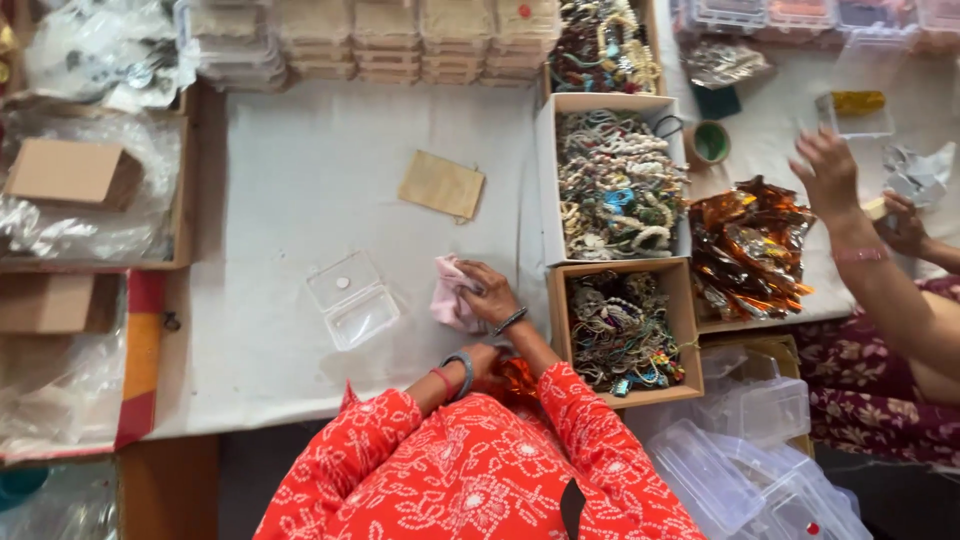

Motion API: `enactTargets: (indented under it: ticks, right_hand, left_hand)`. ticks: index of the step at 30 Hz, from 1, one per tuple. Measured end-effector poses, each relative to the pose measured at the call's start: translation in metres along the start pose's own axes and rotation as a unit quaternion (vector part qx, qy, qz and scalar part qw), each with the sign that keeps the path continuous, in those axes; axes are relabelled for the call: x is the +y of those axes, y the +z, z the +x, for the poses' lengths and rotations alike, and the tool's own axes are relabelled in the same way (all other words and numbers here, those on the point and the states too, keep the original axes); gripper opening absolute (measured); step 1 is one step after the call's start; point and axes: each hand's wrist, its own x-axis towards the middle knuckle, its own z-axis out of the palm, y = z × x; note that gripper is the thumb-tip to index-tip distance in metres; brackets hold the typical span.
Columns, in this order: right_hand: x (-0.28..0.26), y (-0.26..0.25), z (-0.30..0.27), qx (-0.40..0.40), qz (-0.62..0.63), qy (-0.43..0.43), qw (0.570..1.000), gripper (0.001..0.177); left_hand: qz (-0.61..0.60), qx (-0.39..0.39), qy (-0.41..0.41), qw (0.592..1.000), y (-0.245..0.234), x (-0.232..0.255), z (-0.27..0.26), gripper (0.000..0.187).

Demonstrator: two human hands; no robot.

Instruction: The person handles a blue beaded bracelet, placing it into a small plastic bag. They then pick up a beige cloth pouch, place the bagged bracelet inside, and tie it shut. Finally, they wipe a clear plastic container with a pink cloth and place the pouch inside.

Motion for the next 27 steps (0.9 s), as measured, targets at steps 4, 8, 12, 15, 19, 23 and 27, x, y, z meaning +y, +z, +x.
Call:
enactTargets:
  ticks: [4, 8, 12, 15, 19, 23, 27]
  right_hand:
    - [-0.014, -0.022, -0.005, -0.021, 0.012, -0.003, 1.0, 0.057]
    - [-0.038, -0.07, -0.024, -0.048, -0.081, 0.011, 0.995, 0.066]
    - [-0.081, -0.121, -0.041, -0.205, 0.195, 0.168, 0.944, 0.083]
    - [-0.121, -0.132, -0.054, -0.2, 0.157, 0.133, 0.958, 0.106]
    - [-0.125, -0.127, -0.067, -0.143, 0.099, 0.119, 0.978, 0.115]
    - [-0.123, -0.122, -0.073, 0.002, -0.074, -0.042, 0.996, 0.11]
    - [-0.072, -0.107, -0.085, 0.091, 0.006, 0.108, 0.99, 0.061]
  left_hand:
    - [0.025, -0.046, -0.133, 0.99, -0.002, -0.035, -0.008, 0.032]
    - [-0.109, 0.132, -0.148, 0.974, -0.064, -0.018, -0.026, 0.024]
    - [-0.377, 0.196, -0.105, 0.899, -0.105, -0.012, -0.017, 0.017]
    - [-0.295, 0.231, -0.111, 0.921, -0.101, -0.019, 0.004, 0.01]
    - [-0.324, 0.237, -0.151, 0.903, -0.096, 0.003, 0.035, 0.008]
    - [-0.441, 0.218, -0.172, 0.854, -0.086, -0.002, 0.054, 0.008]
    - [-0.454, 0.215, -0.176, 0.847, -0.078, -0.009, 0.066, 0.01]
